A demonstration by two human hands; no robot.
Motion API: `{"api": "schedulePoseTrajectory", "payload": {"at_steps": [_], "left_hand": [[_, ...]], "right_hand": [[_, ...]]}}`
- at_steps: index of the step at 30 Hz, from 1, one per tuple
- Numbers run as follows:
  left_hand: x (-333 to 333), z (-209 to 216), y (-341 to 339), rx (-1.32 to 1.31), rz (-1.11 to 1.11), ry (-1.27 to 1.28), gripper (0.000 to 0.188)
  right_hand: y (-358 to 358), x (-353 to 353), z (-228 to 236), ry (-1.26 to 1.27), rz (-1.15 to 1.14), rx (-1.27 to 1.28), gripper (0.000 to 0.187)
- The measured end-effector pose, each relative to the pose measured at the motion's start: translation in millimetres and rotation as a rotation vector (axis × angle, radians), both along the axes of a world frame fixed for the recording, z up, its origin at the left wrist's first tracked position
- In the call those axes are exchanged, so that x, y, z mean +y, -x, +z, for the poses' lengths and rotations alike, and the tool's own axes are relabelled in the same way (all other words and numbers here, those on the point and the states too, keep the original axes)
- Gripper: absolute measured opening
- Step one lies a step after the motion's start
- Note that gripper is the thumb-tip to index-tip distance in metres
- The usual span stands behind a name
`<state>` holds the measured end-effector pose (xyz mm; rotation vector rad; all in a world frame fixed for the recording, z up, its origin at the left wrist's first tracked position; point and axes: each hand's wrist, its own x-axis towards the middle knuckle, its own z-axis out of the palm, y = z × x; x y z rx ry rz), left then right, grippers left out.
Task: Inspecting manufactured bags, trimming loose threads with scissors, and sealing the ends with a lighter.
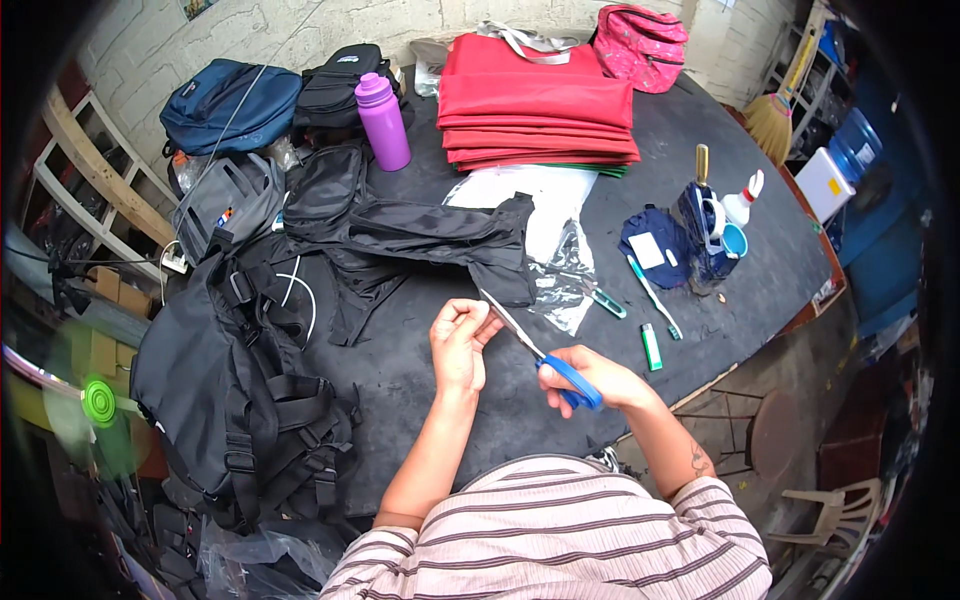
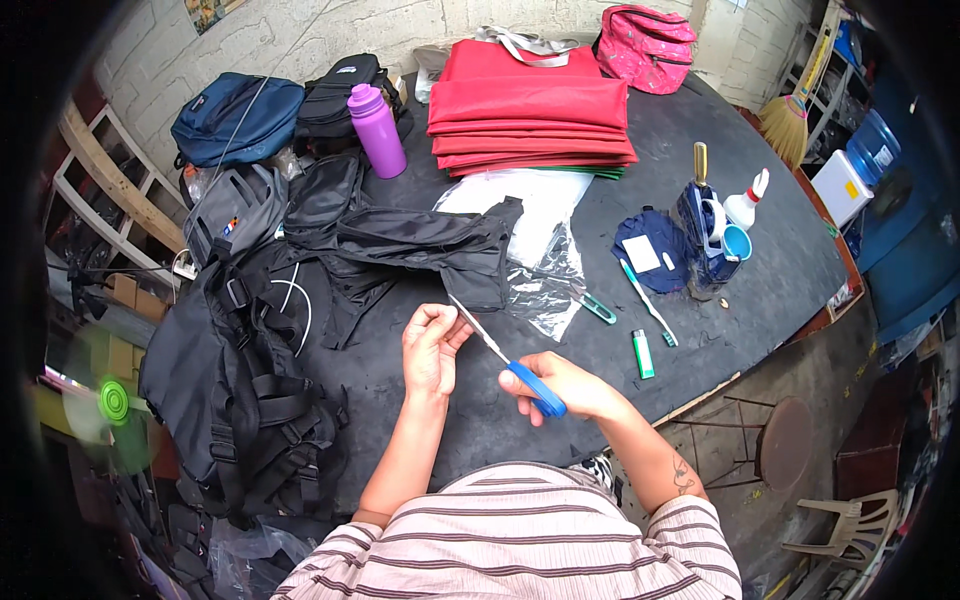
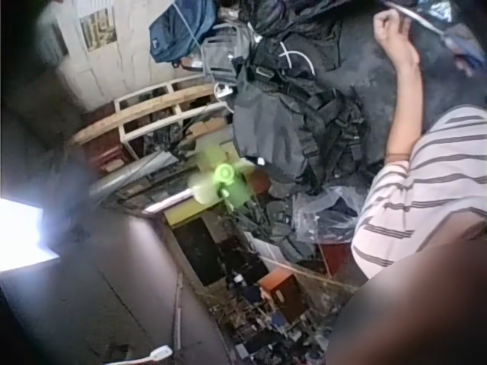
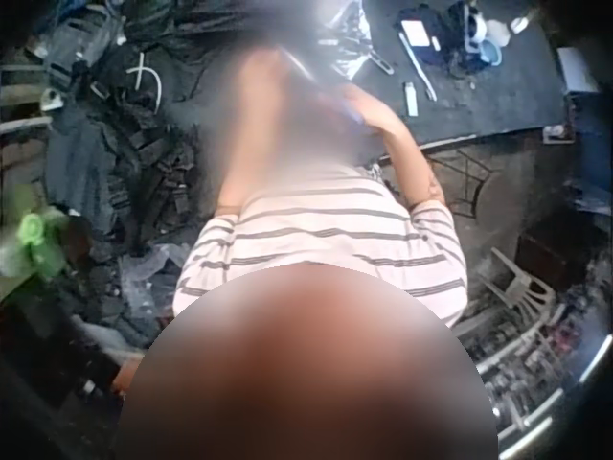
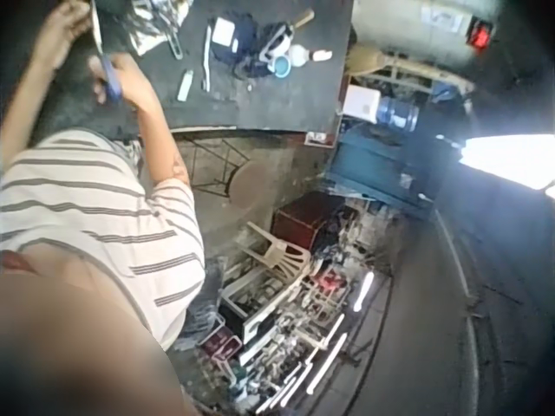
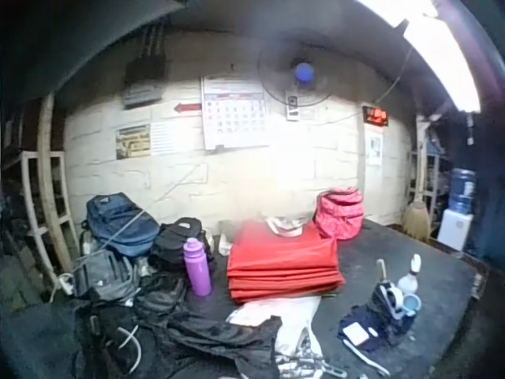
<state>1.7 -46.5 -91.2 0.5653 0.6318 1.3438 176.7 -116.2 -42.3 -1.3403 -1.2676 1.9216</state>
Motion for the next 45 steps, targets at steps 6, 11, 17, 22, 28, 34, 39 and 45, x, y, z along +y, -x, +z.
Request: {"api": "schedulePoseTrajectory", "payload": {"at_steps": [6,11,17,22,28,34,39,45], "left_hand": [[-2.3,-6.0,3.4,0.015,0.003,0.01,0.004],[-3.1,-6.0,4.0,0.003,0.01,0.01,0.004],[-3.3,-4.2,5.1,-0.007,0.018,0.005,0.004],[-3.8,-4.0,5.8,-0.018,0.022,-0.007,0.004],[-2.6,-8.7,7.2,0.044,-0.035,0.084,0.015],[4.6,-50.8,22.0,0.395,0.156,0.221,0.019],[35.1,-75.0,46.4,0.292,0.49,0.168,0.034],[56.9,-83.7,71.6,0.092,0.338,0.321,0.04]], "right_hand": [[4.6,12.8,-10.3,0.021,0.018,0.127,0.041],[6.5,16.9,-12.2,0.012,0.002,0.102,0.04],[8.3,19.1,-21.0,0.028,-0.056,0.122,0.036],[10.8,18.0,-15.1,0.002,-0.086,0.009,0.033],[2.1,16.4,-18.7,-0.015,-0.051,0.051,0.028],[-55.2,2.6,-7.9,-0.249,-0.255,0.167,0.03],[-100.9,-18.2,-7.3,-0.324,-0.593,-1.043,0.049],[-168.5,-47.4,-48.0,-0.152,-0.771,-1.302,0.056]]}}
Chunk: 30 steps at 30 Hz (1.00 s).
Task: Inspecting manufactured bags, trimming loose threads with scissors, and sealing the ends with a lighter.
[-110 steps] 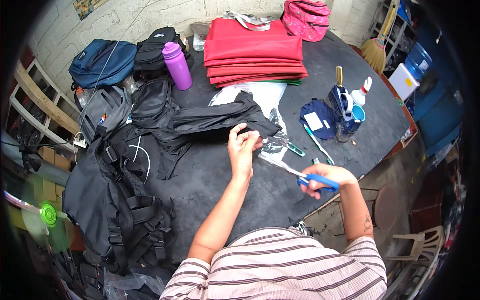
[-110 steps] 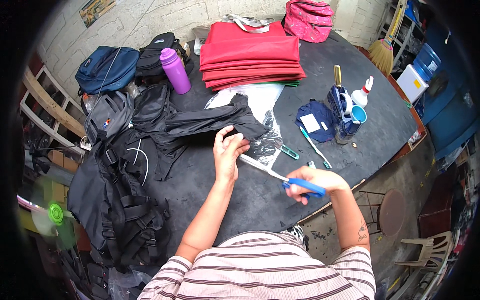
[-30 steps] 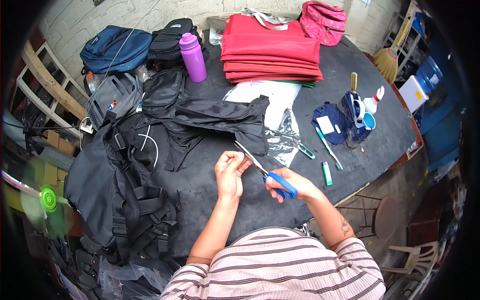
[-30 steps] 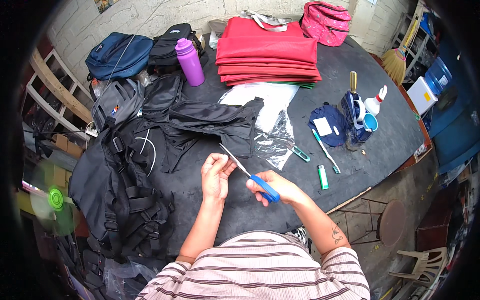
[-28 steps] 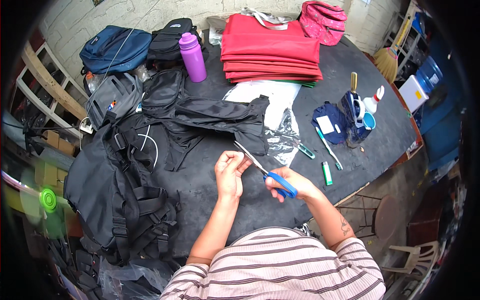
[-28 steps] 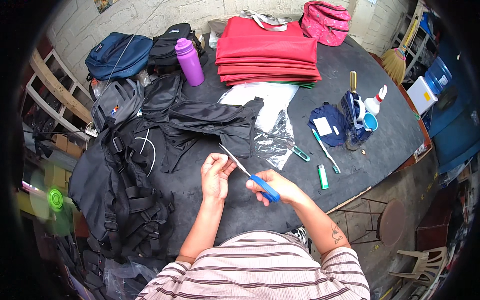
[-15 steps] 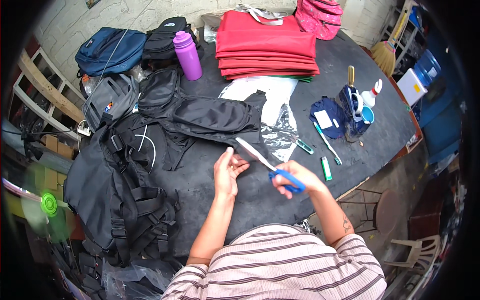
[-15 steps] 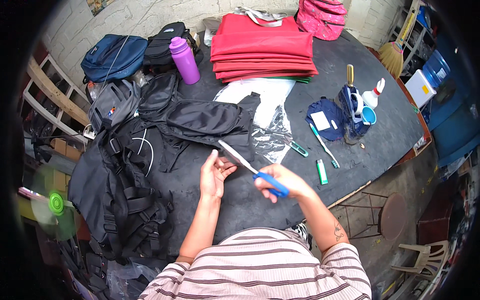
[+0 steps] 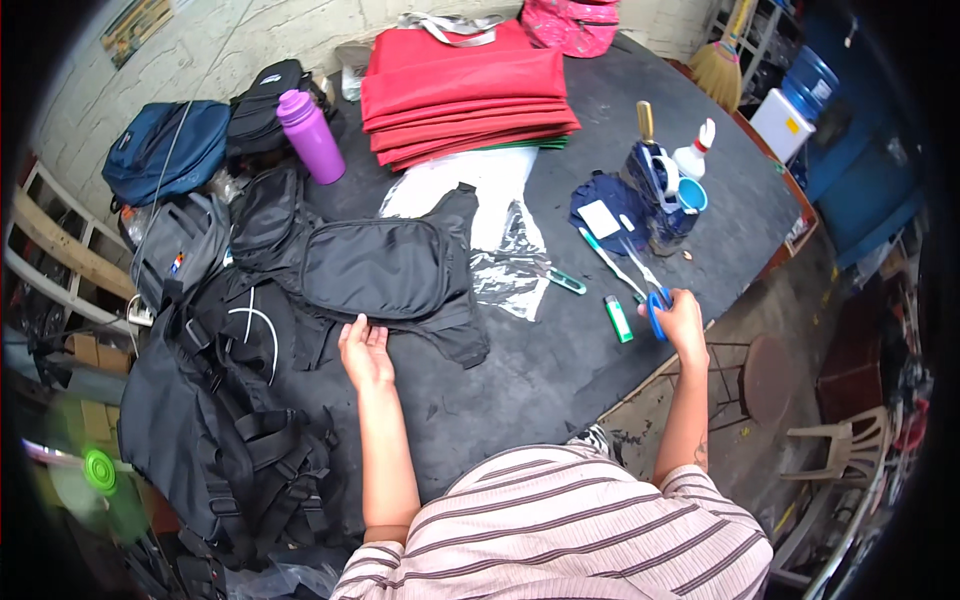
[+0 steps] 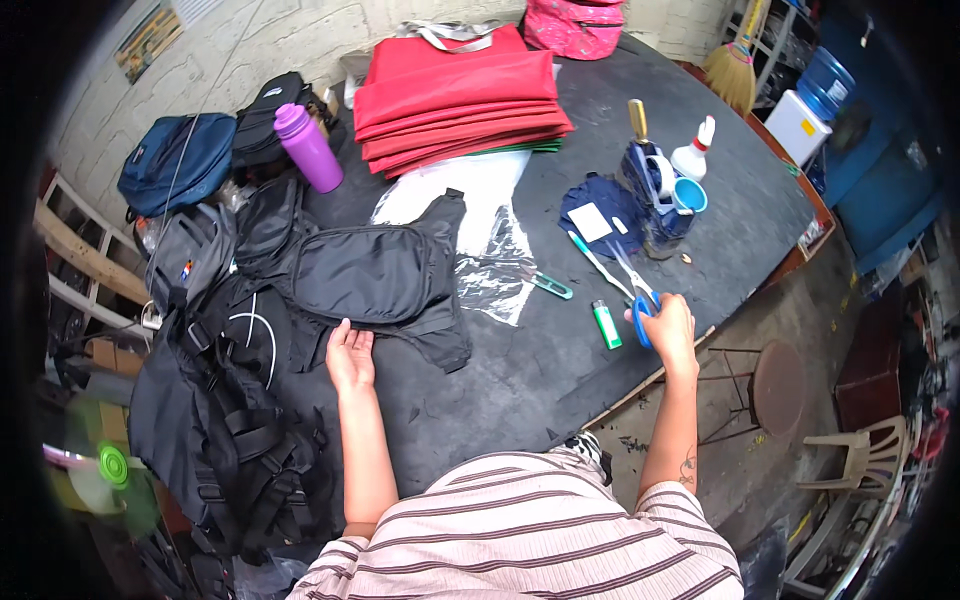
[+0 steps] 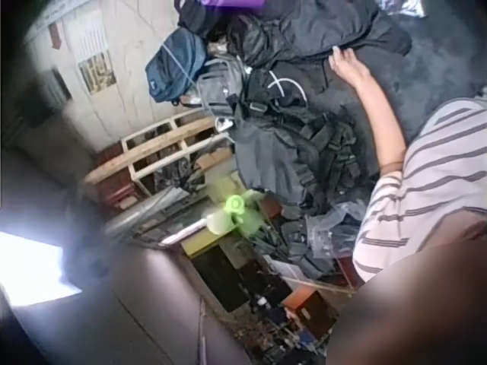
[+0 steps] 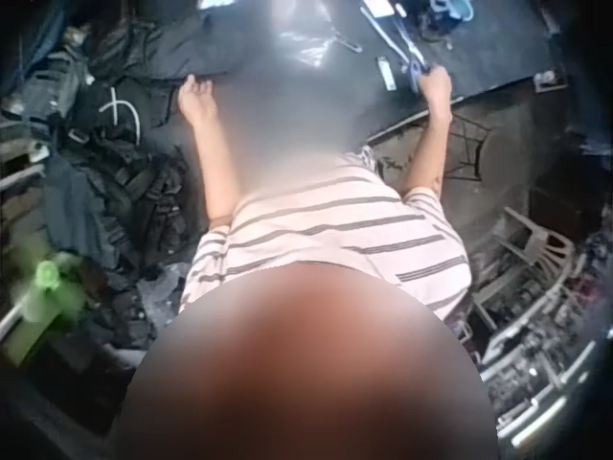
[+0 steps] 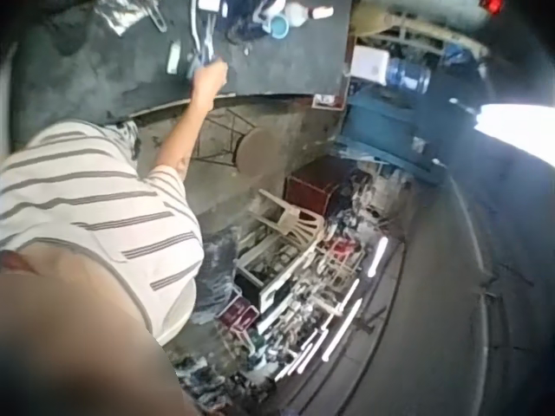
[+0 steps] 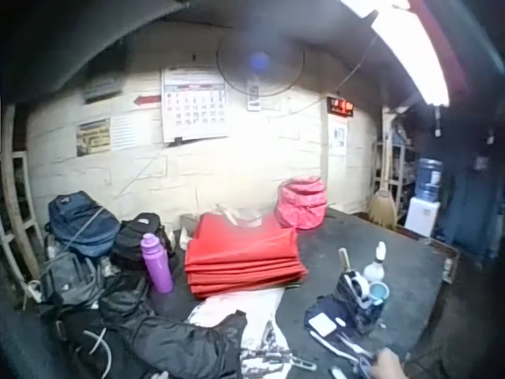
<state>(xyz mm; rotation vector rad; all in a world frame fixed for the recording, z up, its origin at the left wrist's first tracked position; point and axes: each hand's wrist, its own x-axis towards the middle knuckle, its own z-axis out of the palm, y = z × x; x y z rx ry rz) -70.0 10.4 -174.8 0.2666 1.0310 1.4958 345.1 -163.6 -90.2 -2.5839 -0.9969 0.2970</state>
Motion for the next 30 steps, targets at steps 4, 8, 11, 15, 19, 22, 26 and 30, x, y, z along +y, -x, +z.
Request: {"api": "schedulePoseTrajectory", "payload": {"at_steps": [4,8,11,15,19,22,26,30], "left_hand": [[0.9,31.2,-11.2,-0.101,-0.315,-0.116,0.015],[-1.5,51.1,-34.6,0.013,-0.233,-0.25,0.023],[-3.6,76.3,-44.4,0.187,-0.198,-0.353,0.021],[-5.7,136.0,-53.3,0.389,-0.143,-0.539,0.017],[1.5,172.5,-67.2,0.469,-0.255,-0.64,0.014],[17.6,159.3,-72.7,0.495,-0.381,-0.663,0.014],[21.7,139.9,-77.0,0.543,-0.504,-0.544,0.016],[20.6,127.0,-65.6,0.536,-0.596,-0.59,0.039]], "right_hand": [[-30.5,-8.0,-19.0,0.09,-0.168,-0.064,0.058],[-43.1,-8.4,-22.7,0.095,-0.152,-0.108,0.061],[-60.5,-9.0,-31.5,-0.058,-0.096,0.025,0.047],[-42.3,1.7,-22.6,-0.04,-0.183,-0.208,0.038],[3.1,36.9,-9.0,-0.541,0.103,-0.104,0.029],[53.4,70.0,-16.0,-0.372,0.454,-0.057,0.04],[61.9,87.8,-55.4,-0.281,0.41,-0.169,0.033],[53.5,91.6,-50.2,-0.326,0.24,-0.073,0.011]]}}
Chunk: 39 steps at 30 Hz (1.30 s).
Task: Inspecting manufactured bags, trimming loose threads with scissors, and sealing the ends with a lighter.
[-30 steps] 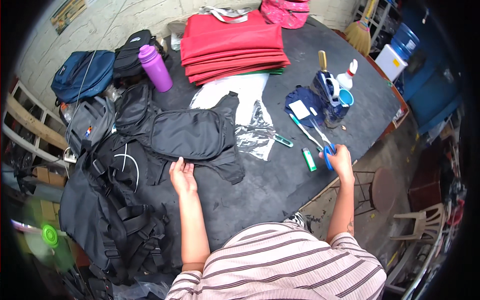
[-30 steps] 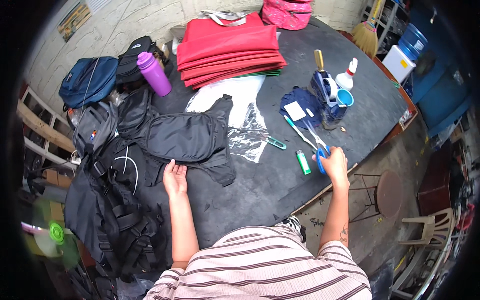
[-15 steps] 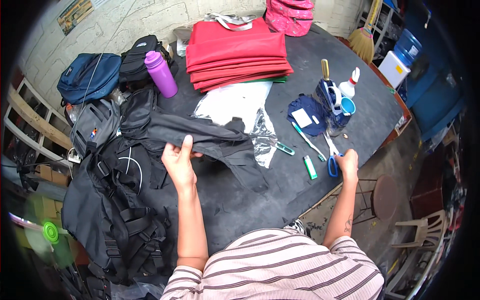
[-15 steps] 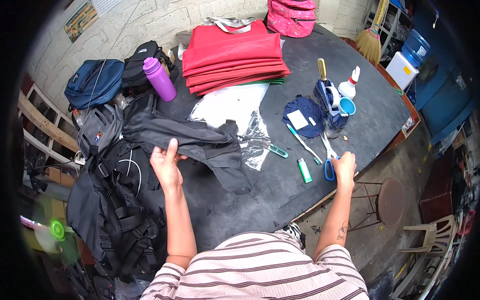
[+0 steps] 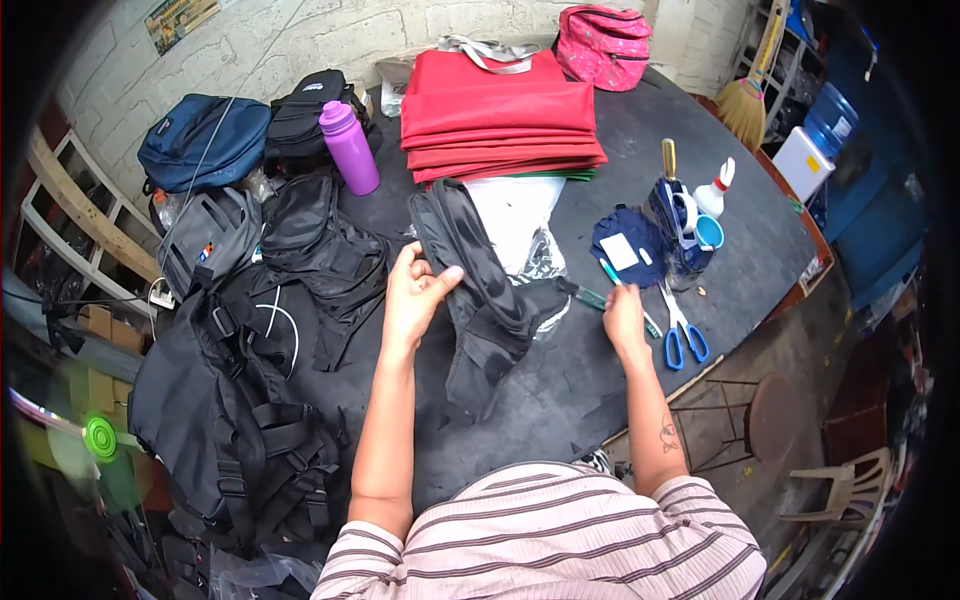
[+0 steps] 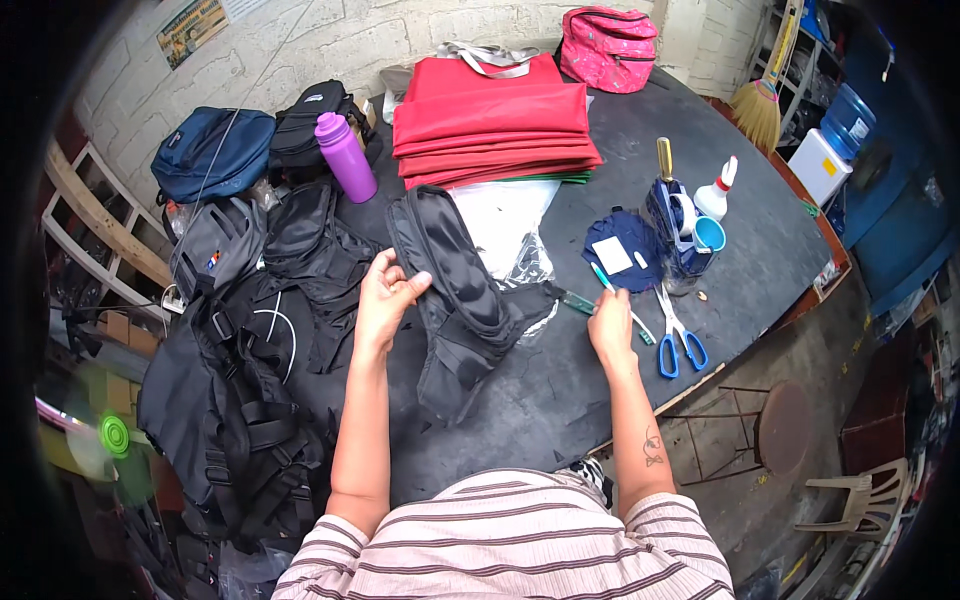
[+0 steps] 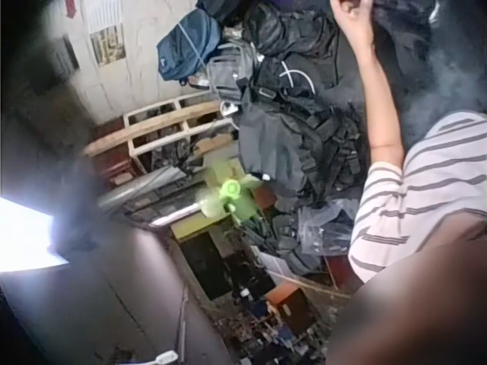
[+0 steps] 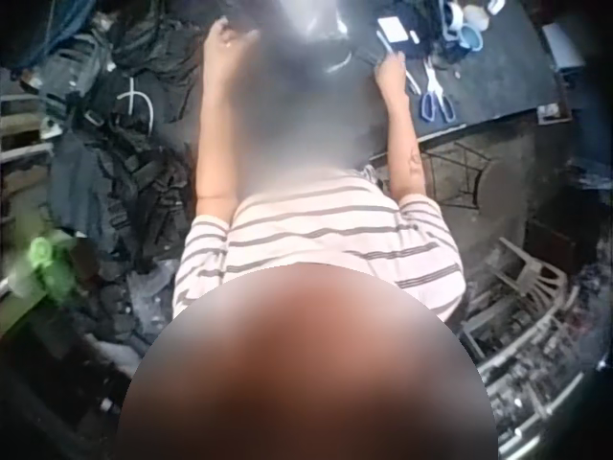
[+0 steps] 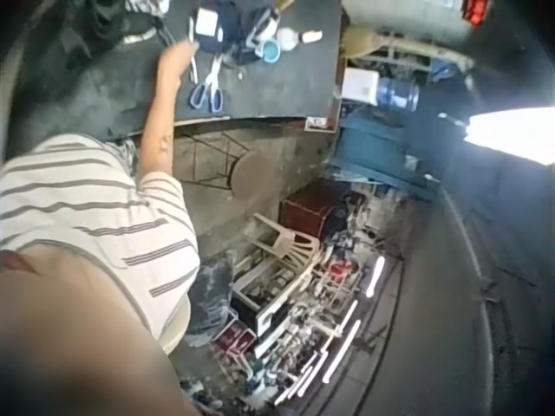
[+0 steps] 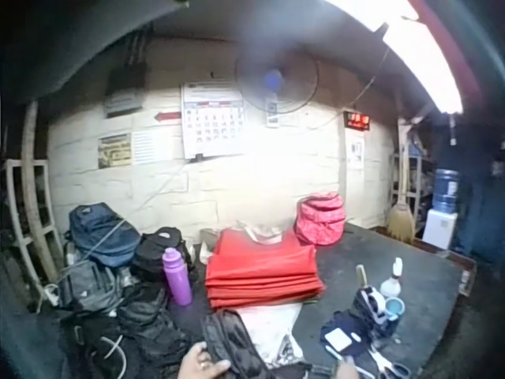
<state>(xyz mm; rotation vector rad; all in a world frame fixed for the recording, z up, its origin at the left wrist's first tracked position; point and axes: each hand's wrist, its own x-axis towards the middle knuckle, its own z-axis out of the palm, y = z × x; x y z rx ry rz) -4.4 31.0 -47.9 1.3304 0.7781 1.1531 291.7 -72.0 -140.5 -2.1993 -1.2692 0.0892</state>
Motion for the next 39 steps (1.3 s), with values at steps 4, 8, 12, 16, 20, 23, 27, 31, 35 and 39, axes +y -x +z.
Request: {"api": "schedulePoseTrajectory", "payload": {"at_steps": [4,8,12,16,20,23,27,31,35,39], "left_hand": [[-13.0,4.0,-11.9,-0.008,-0.068,0.062,0.067],[-24.6,37.9,-13.9,0.036,0.053,-0.082,0.071],[-18.0,76.2,-19.6,-0.033,0.014,-0.169,0.051],[20.0,7.4,-19.7,0.074,-0.02,-0.197,0.011],[28.0,-19.8,-9.6,0.01,-0.004,-0.124,0.012],[16.7,12.0,-4.0,0.176,-0.062,-0.039,0.016],[-16.9,60.5,14.1,0.333,-0.229,-0.005,0.046],[-40.7,77.1,36.3,0.495,-0.328,-0.057,0.036],[-30.8,77.3,67.9,0.618,-0.216,-0.02,0.046],[-63.0,106.5,46.3,0.959,0.367,-0.827,0.036]], "right_hand": [[-9.8,1.6,8.6,0.082,-0.019,-0.051,0.012],[-10.1,-13.2,33.3,0.106,-0.038,0.112,0.015],[-12.6,-28.4,46.8,0.023,-0.079,-0.011,0.018],[-9.6,-16.8,30.9,-0.241,0.063,0.449,0.036],[57.4,-18.9,70.1,-0.093,0.496,1.139,0.026],[100.4,-8.1,68.3,-0.07,0.716,1.456,0.028],[132.5,6.1,70.2,-0.148,0.649,1.456,0.026],[133.8,6.8,69.4,-0.21,0.672,1.421,0.025],[133.0,1.9,68.1,-0.242,0.614,1.43,0.027],[133.8,3.7,68.1,-0.24,0.586,1.394,0.027]]}}
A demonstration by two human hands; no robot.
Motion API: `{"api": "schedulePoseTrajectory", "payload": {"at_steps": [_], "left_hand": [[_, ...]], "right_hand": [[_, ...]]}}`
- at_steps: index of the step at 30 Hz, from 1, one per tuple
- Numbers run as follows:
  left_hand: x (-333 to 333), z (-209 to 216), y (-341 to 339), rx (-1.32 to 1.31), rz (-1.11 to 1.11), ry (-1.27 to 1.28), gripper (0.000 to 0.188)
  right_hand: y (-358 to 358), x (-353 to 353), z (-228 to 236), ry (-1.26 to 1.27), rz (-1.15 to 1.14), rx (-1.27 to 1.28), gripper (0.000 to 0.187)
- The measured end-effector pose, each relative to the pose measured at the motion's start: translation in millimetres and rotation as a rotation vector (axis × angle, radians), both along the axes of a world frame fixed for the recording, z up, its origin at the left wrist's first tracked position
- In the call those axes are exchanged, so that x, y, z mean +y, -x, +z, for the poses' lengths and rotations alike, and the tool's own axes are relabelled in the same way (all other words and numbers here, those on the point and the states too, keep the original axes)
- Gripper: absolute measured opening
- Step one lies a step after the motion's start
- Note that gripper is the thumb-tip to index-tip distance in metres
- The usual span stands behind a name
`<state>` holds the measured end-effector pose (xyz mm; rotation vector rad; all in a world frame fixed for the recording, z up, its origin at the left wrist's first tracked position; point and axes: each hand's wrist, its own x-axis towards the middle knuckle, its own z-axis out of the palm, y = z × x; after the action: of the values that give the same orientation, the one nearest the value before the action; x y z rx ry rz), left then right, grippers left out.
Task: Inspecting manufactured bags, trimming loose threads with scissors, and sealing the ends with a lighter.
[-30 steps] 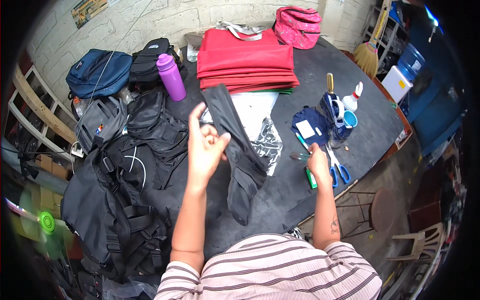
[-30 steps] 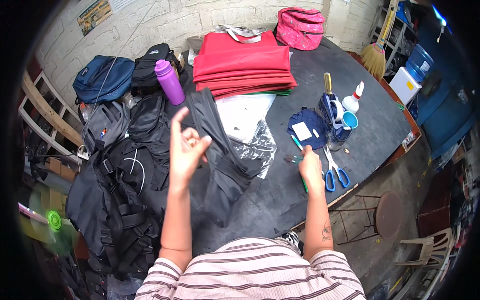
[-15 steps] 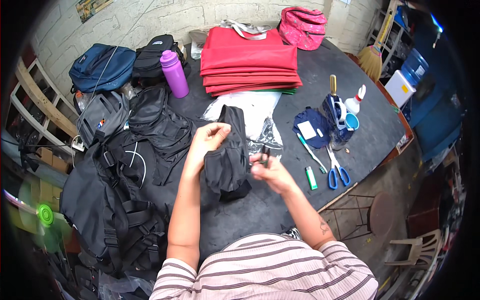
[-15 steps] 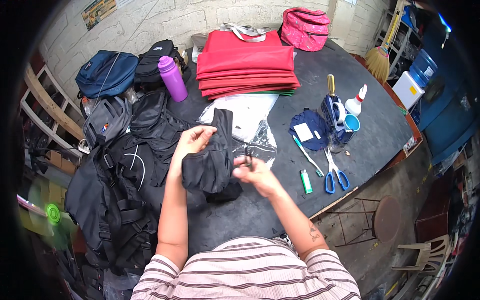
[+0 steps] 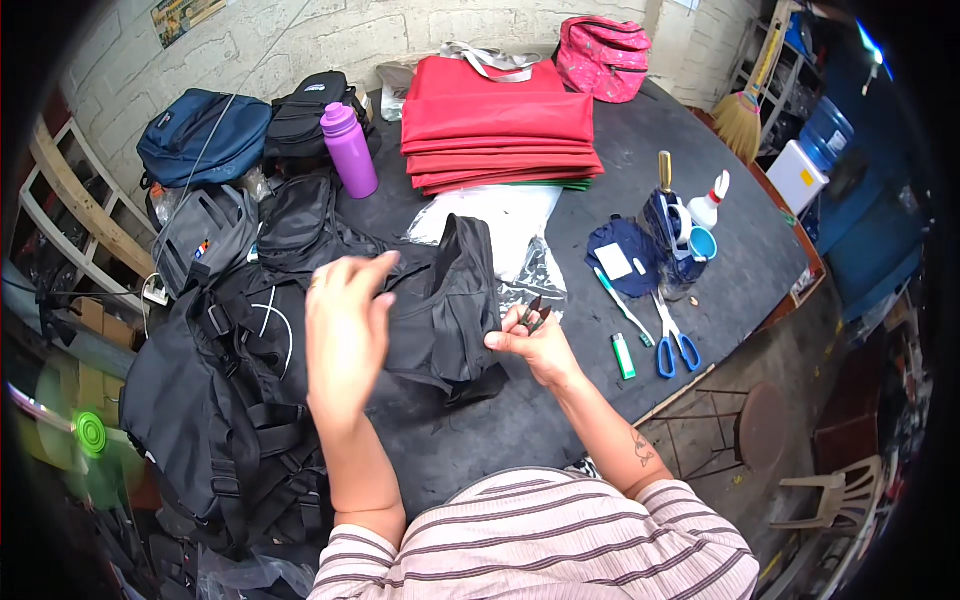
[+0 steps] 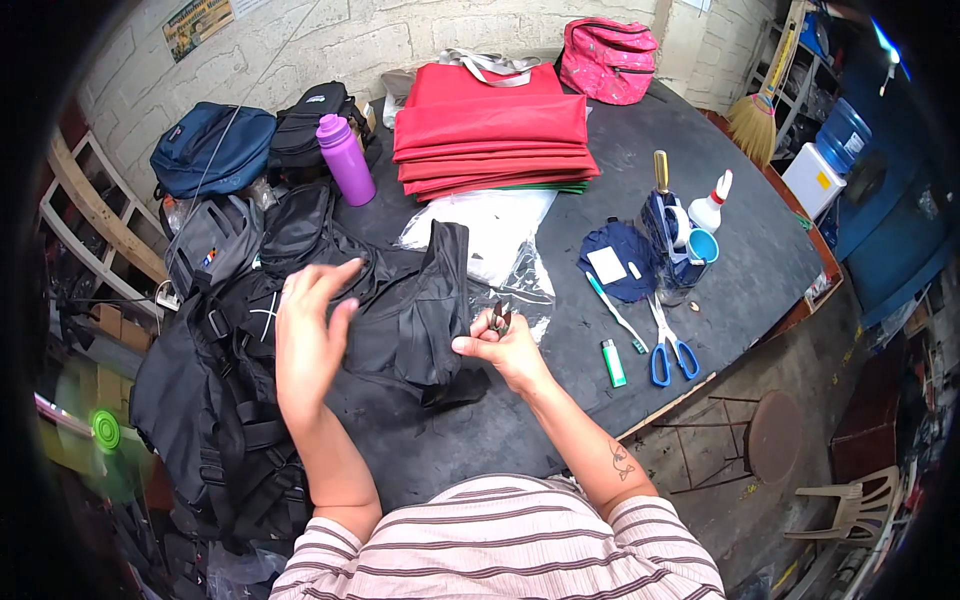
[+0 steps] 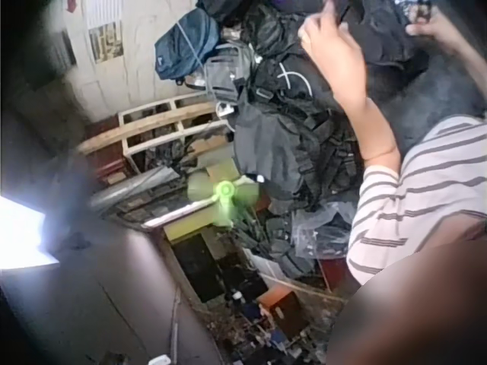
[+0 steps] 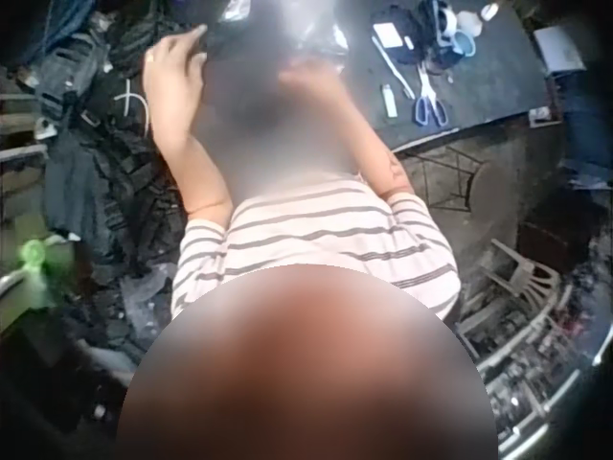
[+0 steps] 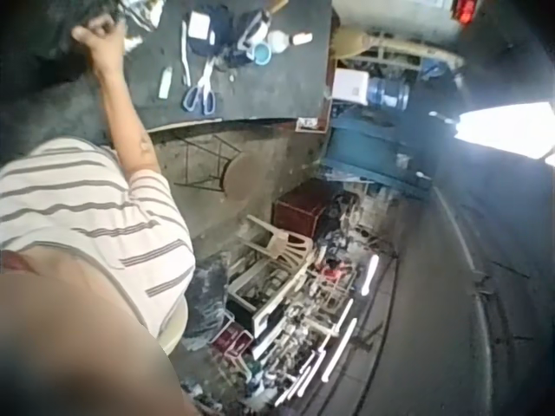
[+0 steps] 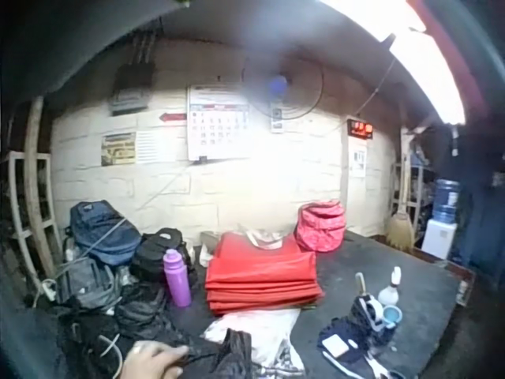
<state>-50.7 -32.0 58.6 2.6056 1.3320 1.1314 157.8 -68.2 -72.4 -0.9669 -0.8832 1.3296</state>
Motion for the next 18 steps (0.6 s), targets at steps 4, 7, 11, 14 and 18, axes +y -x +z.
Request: {"api": "schedulePoseTrajectory", "payload": {"at_steps": [4,7,11,14,18], "left_hand": [[-11.5,-11.4,-54.5,0.141,-0.234,-0.045,0.028],[12.9,-60.1,-63.8,0.074,-0.252,0.098,0.014],[25.1,-89.4,-59.8,-0.394,-0.426,0.326,0.001],[20.9,-95.2,-55.8,-0.724,-0.497,0.678,0.005],[13.7,-73.8,-46.5,-0.502,-0.509,0.484,0.005]], "right_hand": [[-0.9,1.4,11.5,-0.02,0.014,-0.073,0.027],[1.7,0.9,10.8,-0.068,0.042,-0.12,0.03],[-8.4,-6.0,6.2,0.004,0.065,-0.081,0.03],[-8.1,-8.3,9.3,0.014,0.107,-0.065,0.029],[-2.0,-7.1,12.6,-0.023,0.111,-0.102,0.027]]}}
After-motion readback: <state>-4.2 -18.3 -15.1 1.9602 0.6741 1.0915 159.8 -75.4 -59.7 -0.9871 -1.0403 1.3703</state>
